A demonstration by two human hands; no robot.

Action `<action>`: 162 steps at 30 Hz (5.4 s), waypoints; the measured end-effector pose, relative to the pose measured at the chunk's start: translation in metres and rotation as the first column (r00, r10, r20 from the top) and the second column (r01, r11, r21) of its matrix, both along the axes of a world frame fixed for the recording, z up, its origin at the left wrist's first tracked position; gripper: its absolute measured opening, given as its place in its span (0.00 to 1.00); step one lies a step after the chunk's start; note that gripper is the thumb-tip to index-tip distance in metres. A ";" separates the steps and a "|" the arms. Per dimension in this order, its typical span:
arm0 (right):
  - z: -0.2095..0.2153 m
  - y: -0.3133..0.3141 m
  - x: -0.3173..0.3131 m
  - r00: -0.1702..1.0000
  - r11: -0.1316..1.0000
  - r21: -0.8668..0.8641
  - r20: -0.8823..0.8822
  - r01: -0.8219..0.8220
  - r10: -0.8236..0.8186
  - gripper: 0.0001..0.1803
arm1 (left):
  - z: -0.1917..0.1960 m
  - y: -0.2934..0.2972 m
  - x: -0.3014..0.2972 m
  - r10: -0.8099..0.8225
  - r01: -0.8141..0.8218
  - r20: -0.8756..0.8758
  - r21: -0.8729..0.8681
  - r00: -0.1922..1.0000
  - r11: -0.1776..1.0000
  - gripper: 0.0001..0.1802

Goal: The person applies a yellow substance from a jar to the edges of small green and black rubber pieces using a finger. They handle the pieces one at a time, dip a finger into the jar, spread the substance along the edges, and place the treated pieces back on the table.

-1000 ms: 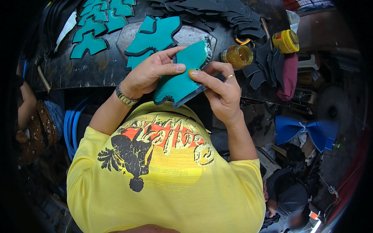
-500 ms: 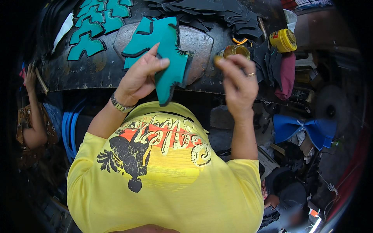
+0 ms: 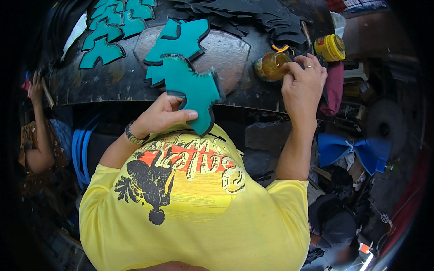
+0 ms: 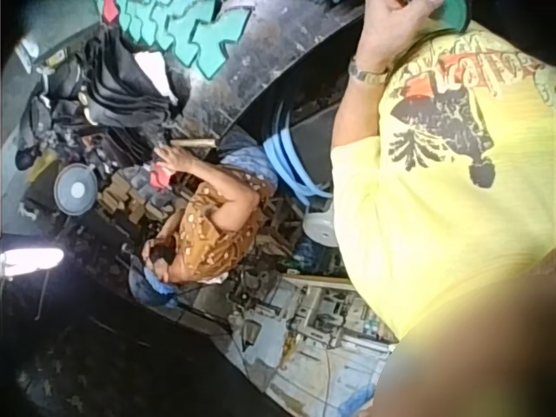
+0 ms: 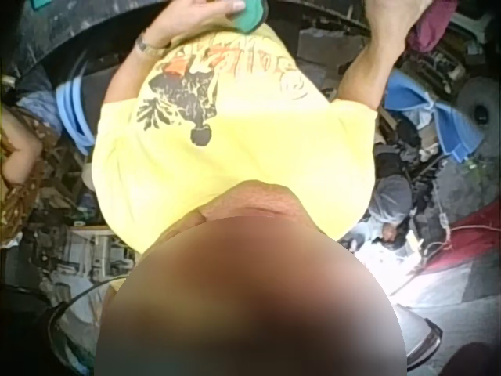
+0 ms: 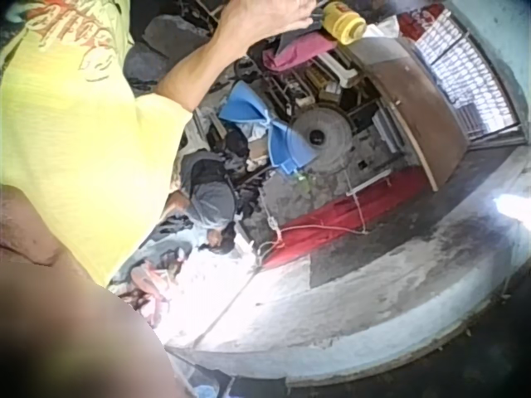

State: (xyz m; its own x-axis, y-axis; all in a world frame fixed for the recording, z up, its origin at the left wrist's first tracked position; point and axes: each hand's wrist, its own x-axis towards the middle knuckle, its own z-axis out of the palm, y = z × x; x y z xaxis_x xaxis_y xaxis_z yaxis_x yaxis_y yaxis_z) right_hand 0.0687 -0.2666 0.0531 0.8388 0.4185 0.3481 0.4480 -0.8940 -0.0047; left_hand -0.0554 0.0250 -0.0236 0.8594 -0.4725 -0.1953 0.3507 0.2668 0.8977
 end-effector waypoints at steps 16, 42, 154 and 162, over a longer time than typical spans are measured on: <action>-0.035 0.065 -0.057 0.821 0.627 0.763 -0.254 -0.155 0.512 0.38 | 0.022 -0.025 0.025 0.269 -0.279 -0.078 -0.219 0.960 0.935 0.15; -0.032 0.055 -0.056 0.760 0.503 0.778 -0.052 -0.375 0.647 0.30 | 0.014 -0.020 0.040 0.031 -0.228 -0.305 -0.637 0.952 0.736 0.13; -0.033 0.050 -0.055 0.835 0.633 0.666 -0.027 -0.395 0.549 0.32 | 0.027 -0.011 0.048 0.006 -0.095 -0.209 -0.419 0.978 0.903 0.38; -0.033 0.043 -0.045 0.697 0.478 0.750 -0.031 -0.457 0.716 0.28 | 0.015 -0.023 0.044 -0.029 -0.153 -0.290 -0.584 0.957 0.797 0.31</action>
State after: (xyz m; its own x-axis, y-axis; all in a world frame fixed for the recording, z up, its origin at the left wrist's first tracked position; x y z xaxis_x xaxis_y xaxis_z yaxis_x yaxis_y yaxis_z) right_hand 0.0241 -0.2232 0.0202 0.5854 0.6239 0.5177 0.7186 -0.1038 -0.6876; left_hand -0.0115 0.0017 -0.0089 0.8460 -0.5193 -0.1208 0.5171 0.7441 0.4230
